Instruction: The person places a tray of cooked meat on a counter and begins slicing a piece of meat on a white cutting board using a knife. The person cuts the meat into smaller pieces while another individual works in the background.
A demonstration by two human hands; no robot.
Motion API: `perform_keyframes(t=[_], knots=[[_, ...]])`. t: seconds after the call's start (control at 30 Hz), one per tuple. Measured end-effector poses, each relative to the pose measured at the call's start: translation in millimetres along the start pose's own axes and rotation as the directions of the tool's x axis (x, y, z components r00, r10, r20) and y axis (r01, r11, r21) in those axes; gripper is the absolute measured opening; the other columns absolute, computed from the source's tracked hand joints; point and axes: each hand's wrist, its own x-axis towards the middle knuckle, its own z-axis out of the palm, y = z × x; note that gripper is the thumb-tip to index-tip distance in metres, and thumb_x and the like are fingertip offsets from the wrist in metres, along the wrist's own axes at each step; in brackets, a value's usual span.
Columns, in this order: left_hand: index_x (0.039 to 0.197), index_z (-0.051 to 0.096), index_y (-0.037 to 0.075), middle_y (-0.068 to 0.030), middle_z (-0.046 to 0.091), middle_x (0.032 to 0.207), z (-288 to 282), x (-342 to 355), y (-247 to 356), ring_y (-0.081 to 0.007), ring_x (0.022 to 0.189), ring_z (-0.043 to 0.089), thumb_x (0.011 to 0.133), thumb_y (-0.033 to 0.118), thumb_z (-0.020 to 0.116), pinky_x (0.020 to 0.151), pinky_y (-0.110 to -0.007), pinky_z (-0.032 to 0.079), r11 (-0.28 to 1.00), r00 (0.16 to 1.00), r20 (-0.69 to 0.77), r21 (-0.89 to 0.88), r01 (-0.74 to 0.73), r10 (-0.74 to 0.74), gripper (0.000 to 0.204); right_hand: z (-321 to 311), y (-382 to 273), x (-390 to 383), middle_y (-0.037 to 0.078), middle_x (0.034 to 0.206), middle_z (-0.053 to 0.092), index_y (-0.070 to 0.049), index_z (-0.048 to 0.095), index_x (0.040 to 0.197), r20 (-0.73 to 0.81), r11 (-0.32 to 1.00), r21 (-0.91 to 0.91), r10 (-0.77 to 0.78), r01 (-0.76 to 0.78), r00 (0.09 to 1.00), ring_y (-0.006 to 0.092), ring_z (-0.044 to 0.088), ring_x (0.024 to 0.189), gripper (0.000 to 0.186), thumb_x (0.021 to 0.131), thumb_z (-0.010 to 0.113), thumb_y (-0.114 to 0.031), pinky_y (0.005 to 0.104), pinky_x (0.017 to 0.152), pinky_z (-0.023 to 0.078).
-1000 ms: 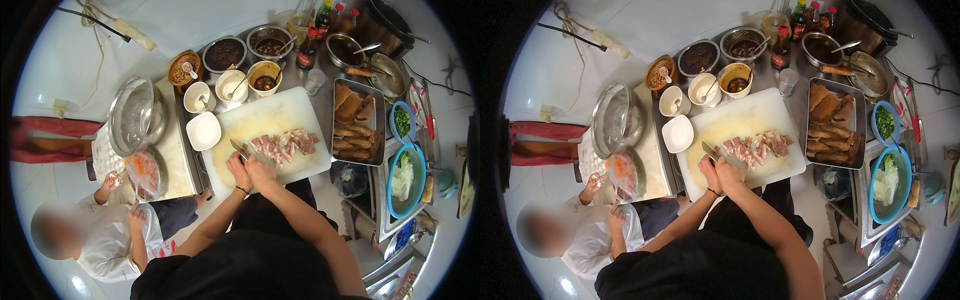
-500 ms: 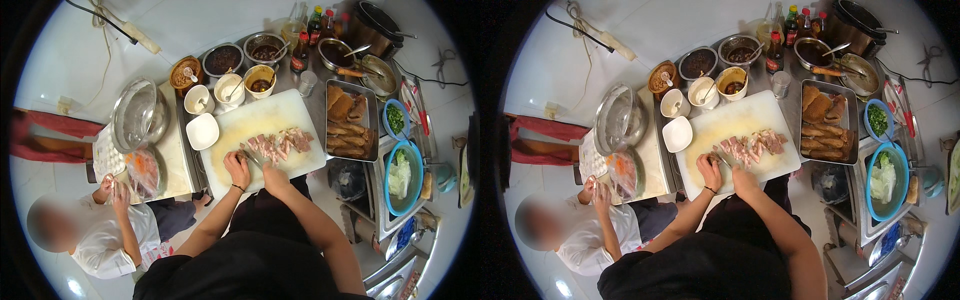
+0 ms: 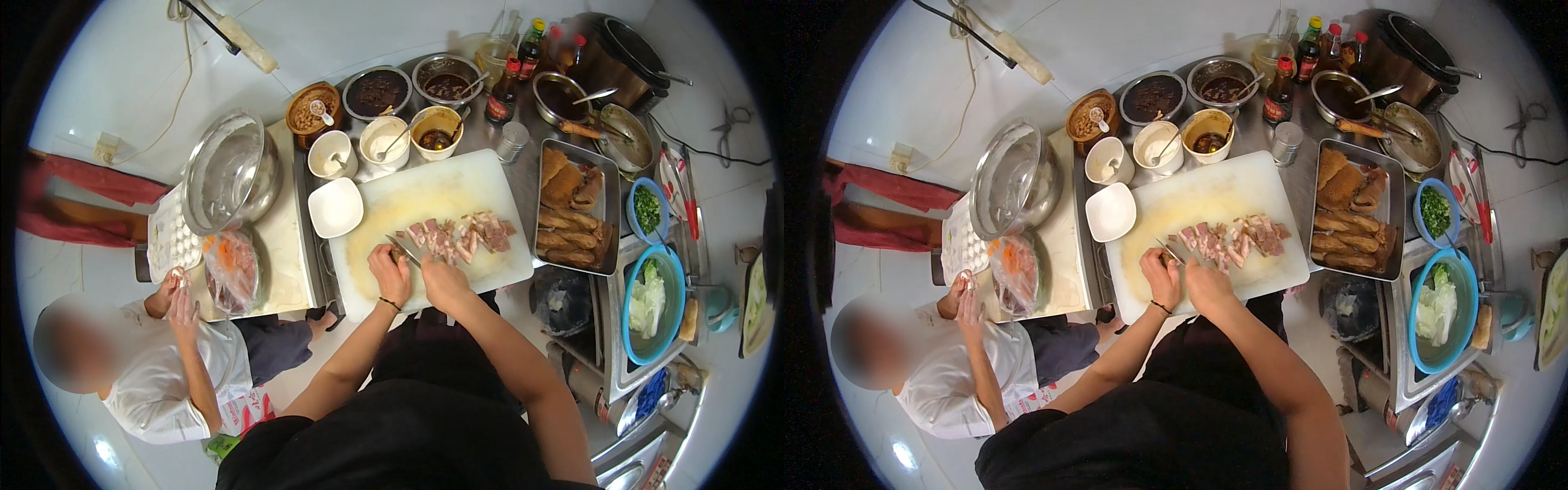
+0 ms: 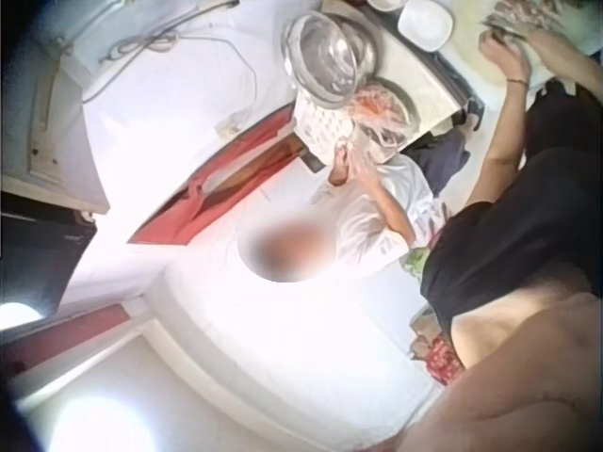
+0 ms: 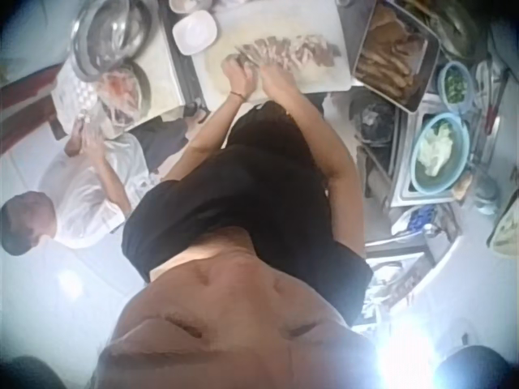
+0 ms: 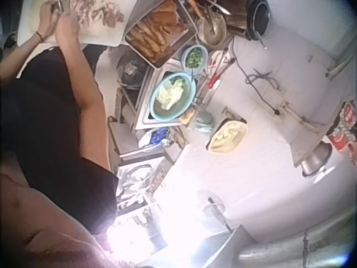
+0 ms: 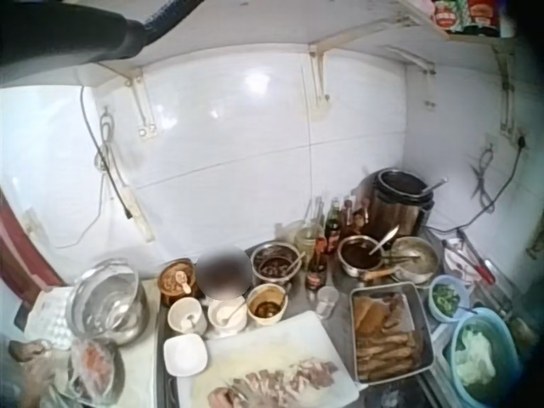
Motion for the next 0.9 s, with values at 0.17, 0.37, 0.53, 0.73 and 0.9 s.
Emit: perform_keyframes(t=[0.17, 0.37, 0.53, 0.73, 0.9], knots=[[0.105, 0.039, -0.002, -0.0213, 0.041, 0.106, -1, 1, 0, -0.0361, 0.098, 0.037, 0.074, 0.006, 0.049, 0.087, -0.044, 0.029, 1.0, 1.0, 0.006, 0.009, -0.008, 0.008, 0.034, -10, -12, -11, 0.023, 0.077, 0.061, 0.003, 0.044, 0.091, 0.079, 0.996, -0.043, 0.085, -0.082, 0.993, 0.0346, 0.062, 0.075, 0.017, 0.076, 0.048, -0.002, 0.0408, 0.066, 0.05], [0.105, 0.039, -0.003, -0.0213, 0.041, 0.106, -4, 1, 3, -0.0359, 0.097, 0.038, 0.075, 0.008, 0.048, 0.087, -0.044, 0.029, 1.0, 1.0, 0.02, 0.016, -0.014, 0.013, 0.033, -13, -14, -18, 0.021, 0.079, 0.063, 0.002, 0.045, 0.092, 0.149, 0.991, -0.089, 0.112, -0.099, 0.983, 0.0327, 0.063, 0.077, 0.016, 0.078, 0.05, -0.006, 0.0394, 0.066, 0.05], [0.106, 0.039, -0.002, -0.0204, 0.041, 0.108, -2, 3, 3, -0.0357, 0.098, 0.037, 0.078, 0.012, 0.047, 0.086, -0.043, 0.029, 0.999, 0.998, 0.055, 0.027, 0.024, -0.025, 0.032, -11, -19, -2, 0.023, 0.075, 0.061, 0.004, 0.045, 0.089, 0.077, 0.996, -0.011, 0.091, -0.09, 0.993, 0.0361, 0.062, 0.073, 0.015, 0.075, 0.048, -0.001, 0.042, 0.064, 0.049], [0.107, 0.039, -0.001, -0.0202, 0.041, 0.108, 1, 5, 0, -0.0351, 0.099, 0.037, 0.08, 0.018, 0.046, 0.086, -0.043, 0.028, 0.998, 0.998, 0.046, 0.041, 0.037, -0.039, 0.033, 15, -17, 35, 0.017, 0.074, 0.064, 0.001, 0.046, 0.087, 0.042, 0.997, -0.043, 0.065, -0.063, 0.997, 0.0298, 0.064, 0.07, 0.026, 0.087, 0.041, -0.025, 0.0374, 0.06, 0.051], [0.108, 0.039, -0.002, -0.0203, 0.042, 0.109, -1, 1, -1, -0.0358, 0.099, 0.037, 0.078, 0.014, 0.046, 0.087, -0.045, 0.027, 0.999, 0.999, 0.037, 0.023, 0.031, -0.031, 0.035, 8, -24, 14, 0.017, 0.073, 0.064, 0.001, 0.046, 0.087, 0.008, 0.993, -0.034, 0.117, -0.117, 0.993, 0.0303, 0.064, 0.069, 0.038, 0.09, 0.037, -0.036, 0.0384, 0.061, 0.051]])
